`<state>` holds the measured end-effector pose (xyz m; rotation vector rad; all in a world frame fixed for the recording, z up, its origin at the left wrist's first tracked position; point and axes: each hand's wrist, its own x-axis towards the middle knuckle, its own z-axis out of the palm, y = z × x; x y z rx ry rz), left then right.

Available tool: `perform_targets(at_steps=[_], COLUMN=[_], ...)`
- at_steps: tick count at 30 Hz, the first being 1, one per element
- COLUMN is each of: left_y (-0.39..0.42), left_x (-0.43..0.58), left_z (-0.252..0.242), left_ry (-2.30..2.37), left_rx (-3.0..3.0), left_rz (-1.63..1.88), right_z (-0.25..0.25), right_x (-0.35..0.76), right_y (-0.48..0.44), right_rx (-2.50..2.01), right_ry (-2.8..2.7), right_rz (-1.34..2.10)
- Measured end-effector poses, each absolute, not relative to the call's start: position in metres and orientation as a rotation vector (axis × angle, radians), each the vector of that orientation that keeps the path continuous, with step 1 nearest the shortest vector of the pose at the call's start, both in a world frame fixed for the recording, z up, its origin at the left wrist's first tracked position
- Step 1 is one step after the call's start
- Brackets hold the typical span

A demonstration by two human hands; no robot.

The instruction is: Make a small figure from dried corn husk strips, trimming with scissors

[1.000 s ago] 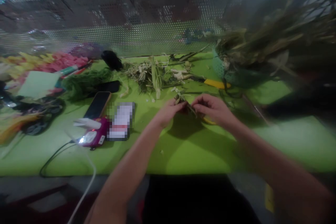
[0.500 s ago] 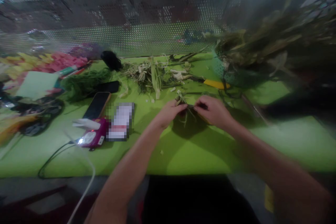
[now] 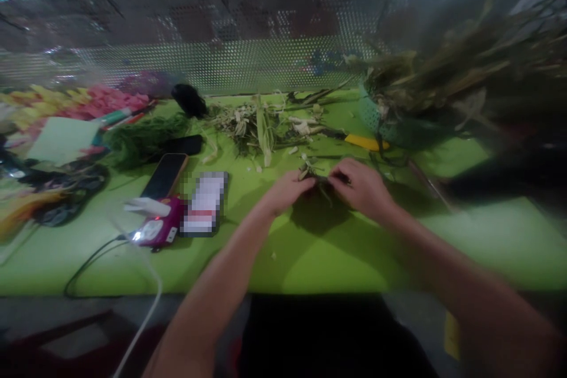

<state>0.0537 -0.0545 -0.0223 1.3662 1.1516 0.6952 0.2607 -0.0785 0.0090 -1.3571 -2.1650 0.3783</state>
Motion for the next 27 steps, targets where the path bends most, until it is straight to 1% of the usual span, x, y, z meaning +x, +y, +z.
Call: perform_targets(at_steps=[5,12,20,27], left_y=[-0.052,-0.054,-0.056,-0.061], left_x=[0.055,0.06,0.063,0.063], left_z=[-0.029,-0.027,-0.023,-0.014], left_ry=[1.211,1.169,1.124,1.034], left_rx=[1.295,1.18,1.16,1.16], left_rz=[0.875,1.012,0.987,0.949], right_z=[0.006,-0.004,-0.001,0.0], right_x=[0.262,0.256,0.257,0.26], right_y=[-0.077,-0.076,-0.075,-0.073], right_rx=[-1.211,-1.175,-1.168,-1.218], right_ry=[-1.976,-2.188,-2.168,-2.165], right_rz=[0.411,0.292,0.437,0.423])
